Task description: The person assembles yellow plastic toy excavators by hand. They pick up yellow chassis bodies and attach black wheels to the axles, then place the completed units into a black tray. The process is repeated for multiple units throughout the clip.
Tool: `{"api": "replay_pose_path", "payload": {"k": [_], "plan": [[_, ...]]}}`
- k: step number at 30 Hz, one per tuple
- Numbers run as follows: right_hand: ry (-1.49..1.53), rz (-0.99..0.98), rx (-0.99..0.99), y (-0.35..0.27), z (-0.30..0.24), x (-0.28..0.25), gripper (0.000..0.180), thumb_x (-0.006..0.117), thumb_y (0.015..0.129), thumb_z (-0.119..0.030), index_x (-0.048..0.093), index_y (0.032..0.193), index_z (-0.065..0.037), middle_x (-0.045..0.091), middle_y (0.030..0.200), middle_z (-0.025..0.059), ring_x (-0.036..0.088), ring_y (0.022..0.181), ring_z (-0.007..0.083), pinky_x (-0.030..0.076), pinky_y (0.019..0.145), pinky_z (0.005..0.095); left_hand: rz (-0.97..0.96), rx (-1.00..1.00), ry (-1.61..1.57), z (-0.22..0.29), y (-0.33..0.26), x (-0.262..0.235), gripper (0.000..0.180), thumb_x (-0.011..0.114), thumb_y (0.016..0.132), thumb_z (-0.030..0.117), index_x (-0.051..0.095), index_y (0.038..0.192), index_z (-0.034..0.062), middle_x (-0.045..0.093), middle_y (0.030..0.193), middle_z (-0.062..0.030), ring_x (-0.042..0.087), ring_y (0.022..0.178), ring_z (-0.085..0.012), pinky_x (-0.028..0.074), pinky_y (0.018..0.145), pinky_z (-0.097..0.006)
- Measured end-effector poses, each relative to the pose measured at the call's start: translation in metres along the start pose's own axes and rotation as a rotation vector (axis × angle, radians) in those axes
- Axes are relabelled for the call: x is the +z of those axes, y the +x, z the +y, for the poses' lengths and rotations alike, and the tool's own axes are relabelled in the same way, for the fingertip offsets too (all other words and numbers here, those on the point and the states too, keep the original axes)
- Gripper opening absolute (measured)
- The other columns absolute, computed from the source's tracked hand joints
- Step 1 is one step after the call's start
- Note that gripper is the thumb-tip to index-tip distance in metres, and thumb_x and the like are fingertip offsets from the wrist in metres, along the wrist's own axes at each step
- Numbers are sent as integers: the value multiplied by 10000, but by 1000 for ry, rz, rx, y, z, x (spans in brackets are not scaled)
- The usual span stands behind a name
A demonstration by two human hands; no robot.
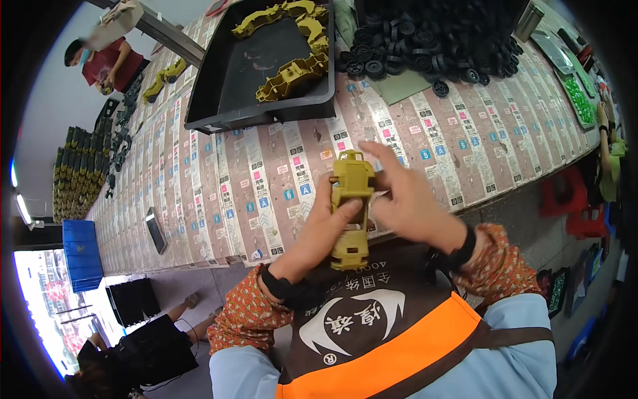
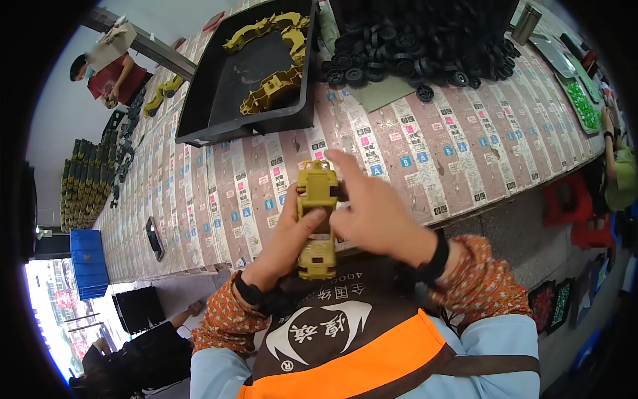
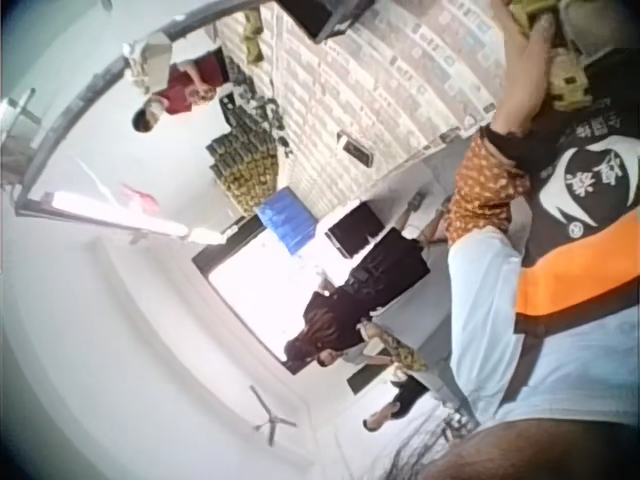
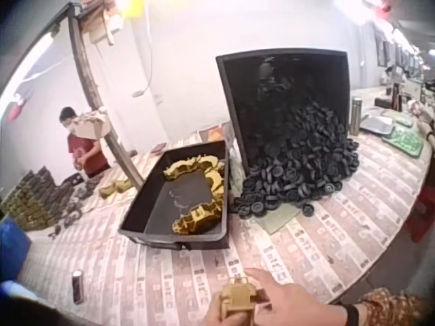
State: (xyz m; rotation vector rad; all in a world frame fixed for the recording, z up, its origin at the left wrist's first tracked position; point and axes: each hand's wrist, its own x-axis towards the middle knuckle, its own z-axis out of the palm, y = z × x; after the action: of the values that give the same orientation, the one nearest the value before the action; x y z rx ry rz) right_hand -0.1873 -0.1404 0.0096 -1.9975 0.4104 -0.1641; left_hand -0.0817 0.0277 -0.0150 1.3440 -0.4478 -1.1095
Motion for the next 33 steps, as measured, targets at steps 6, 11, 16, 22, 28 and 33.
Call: {"api": "replay_pose_path", "payload": {"k": [6,11,16,22,28,33], "plan": [[-694,517,205,112,109,-137,399,678,859,-234,652,1192,-15,719,1049,262,687,1001,456,546,880,522,69,-11,-375,23,-1,-10,495,621,1021,272,376,1423,120,564,1190,-110,697,1055,-288,662,735,-408],[-815,390,170,142,152,-148,405,711,822,-205,635,1148,23,650,1130,310,637,1096,478,527,936,512,103,49,-417,26,-1,-11,475,617,1018,281,401,1412,127,557,1213,-99,669,1120,-276,656,750,-404],[-699,331,72,128,144,-139,355,695,793,-77,619,1128,13,673,1082,250,646,1067,460,518,890,501,158,51,-494,14,0,-15,455,612,1020,269,431,1403,103,579,1205,-108,666,1134,-281,649,786,-426],[188,-27,198,70,64,-67,244,702,890,-53,602,1111,-22,698,895,126,703,823,174,570,685,313,280,67,-629,9,0,-13,432,639,1019,292,497,1356,62,661,1192,-190,689,1113,-303,627,903,-464],[332,-7,-96,14,13,16,286,659,928,-40,620,1211,-28,725,906,163,699,716,238,552,669,322,313,179,-585,-1,5,-15,334,666,1011,258,559,1273,79,681,1130,-151,698,1090,-286,614,944,-446],[184,-10,-72,-4,5,20,327,641,917,-19,637,1244,-17,707,946,221,709,756,345,537,685,366,352,261,-548,2,0,-16,311,666,1013,241,563,1267,95,690,1117,-151,703,1059,-264,616,916,-410]]}}
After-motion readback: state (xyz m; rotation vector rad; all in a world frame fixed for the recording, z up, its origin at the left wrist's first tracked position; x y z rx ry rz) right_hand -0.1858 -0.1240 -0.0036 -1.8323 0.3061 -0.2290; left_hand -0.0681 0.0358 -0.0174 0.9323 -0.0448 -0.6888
